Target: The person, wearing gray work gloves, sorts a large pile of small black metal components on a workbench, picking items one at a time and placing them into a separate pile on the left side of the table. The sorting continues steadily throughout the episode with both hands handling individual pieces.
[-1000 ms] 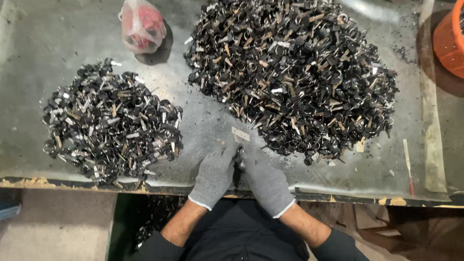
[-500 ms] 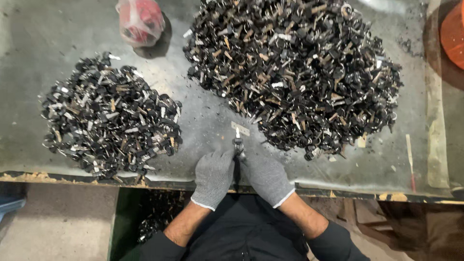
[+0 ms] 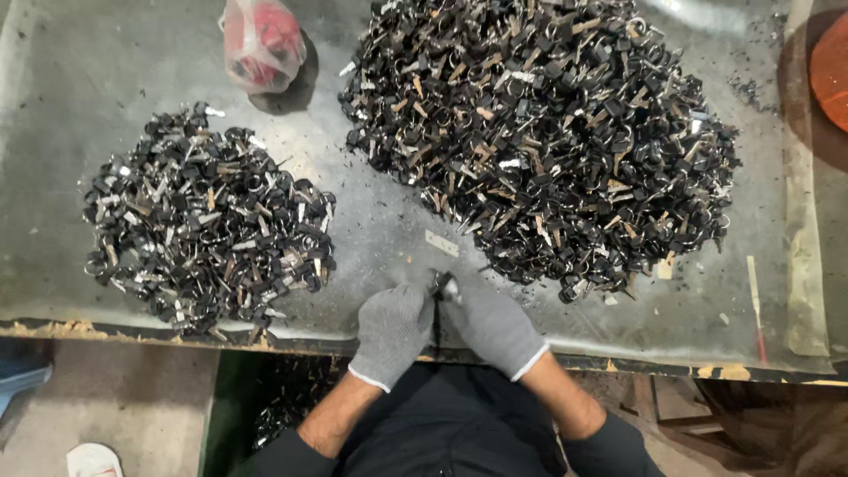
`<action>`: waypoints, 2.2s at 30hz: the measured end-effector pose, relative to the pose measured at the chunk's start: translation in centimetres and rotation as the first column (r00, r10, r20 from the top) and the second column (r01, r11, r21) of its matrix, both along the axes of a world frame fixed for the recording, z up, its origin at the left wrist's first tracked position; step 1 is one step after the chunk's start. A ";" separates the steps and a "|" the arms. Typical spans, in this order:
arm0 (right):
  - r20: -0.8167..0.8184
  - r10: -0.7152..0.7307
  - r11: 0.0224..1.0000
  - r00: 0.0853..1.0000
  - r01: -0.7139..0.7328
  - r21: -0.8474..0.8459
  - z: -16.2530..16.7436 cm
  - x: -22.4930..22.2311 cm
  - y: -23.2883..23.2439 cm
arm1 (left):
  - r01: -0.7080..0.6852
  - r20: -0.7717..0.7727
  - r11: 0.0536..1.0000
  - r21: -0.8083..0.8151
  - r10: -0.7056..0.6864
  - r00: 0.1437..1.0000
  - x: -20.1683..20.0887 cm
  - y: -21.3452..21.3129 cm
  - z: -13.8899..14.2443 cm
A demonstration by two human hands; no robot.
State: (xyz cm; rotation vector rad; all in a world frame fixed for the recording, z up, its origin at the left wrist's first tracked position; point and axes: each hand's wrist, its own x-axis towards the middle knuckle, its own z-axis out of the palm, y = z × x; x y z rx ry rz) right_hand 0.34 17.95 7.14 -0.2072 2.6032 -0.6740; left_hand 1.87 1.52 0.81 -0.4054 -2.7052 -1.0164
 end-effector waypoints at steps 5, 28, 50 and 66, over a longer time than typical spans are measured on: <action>-0.066 -0.013 0.996 0.998 0.019 0.092 0.6 -0.2 0.1 | 0.015 -0.018 1.000 -0.014 -0.015 1.000 -0.4 -0.5 0.5; -0.081 -0.328 0.912 0.941 0.293 -0.286 -1.5 2.1 2.6 | -0.078 0.096 0.973 -0.216 0.100 0.990 -4.8 0.2 2.1; -0.006 -0.044 0.915 0.999 0.038 -0.401 -1.4 1.2 4.3 | 0.331 -0.064 0.944 0.003 -0.330 0.942 0.5 0.3 1.3; -0.326 0.065 0.982 0.943 -0.119 -0.147 -1.2 1.3 1.2 | 0.050 0.175 0.999 0.020 -0.053 0.983 -1.7 -0.2 1.1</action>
